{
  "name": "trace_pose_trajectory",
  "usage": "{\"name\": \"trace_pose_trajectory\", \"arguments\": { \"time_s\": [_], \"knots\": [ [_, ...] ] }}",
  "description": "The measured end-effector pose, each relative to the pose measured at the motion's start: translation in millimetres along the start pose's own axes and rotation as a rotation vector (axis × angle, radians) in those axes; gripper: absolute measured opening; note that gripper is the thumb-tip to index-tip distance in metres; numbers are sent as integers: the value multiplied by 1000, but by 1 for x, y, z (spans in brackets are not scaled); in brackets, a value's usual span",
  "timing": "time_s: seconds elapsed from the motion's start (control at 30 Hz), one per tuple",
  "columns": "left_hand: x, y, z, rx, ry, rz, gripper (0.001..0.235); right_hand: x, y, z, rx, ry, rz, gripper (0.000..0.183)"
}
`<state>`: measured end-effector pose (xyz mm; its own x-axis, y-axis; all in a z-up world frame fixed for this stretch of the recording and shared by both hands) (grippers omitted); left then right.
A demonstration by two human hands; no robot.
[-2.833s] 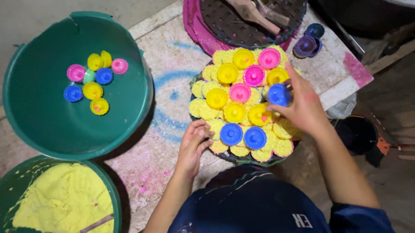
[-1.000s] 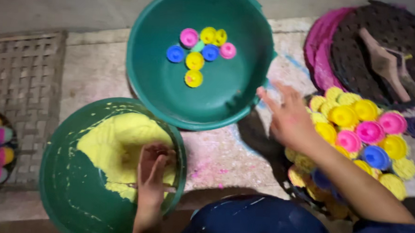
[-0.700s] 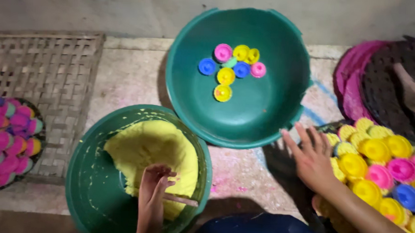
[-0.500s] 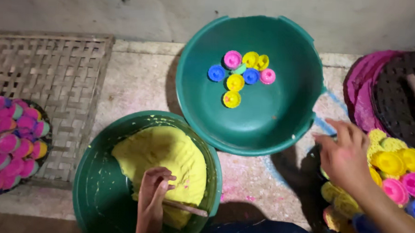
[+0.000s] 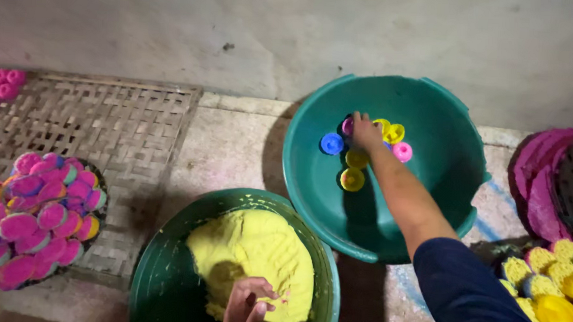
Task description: The person scoops yellow dough into a handheld mold, presses it, and releases shaped pieces into a tray. They repeat this process while occasionally placing colored plastic caps into the tray among the molded pieces.
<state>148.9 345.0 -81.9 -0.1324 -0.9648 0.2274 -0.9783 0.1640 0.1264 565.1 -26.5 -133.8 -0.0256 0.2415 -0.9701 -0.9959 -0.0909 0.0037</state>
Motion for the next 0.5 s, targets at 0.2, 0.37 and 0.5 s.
{"name": "trace_pose_trajectory", "arguments": {
  "time_s": [0.2, 0.37, 0.5],
  "knots": [
    [-3, 2, 6, 8, 65, 11, 39, 24, -7, 23, -134, -235, -100, 71],
    [6, 1, -26, 9, -58, -50, 35, 33, 18, 80, -285, -110, 59, 73],
    [18, -2, -56, -4, 51, -164, 40, -56, 79, 121, -358, -316, -13, 76]
  ]
}}
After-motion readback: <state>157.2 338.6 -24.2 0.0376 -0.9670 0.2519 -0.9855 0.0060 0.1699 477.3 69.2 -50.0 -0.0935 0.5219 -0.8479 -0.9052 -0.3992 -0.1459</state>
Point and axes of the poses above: each hand's wrist, its own y-axis away from the middle knuckle, its own x-axis out of the palm, z = x × y, the point moved 9 cm from there along -y, towards the middle knuckle, and after that the axes turned 7 degrees about -x, right-handed, at the moved point
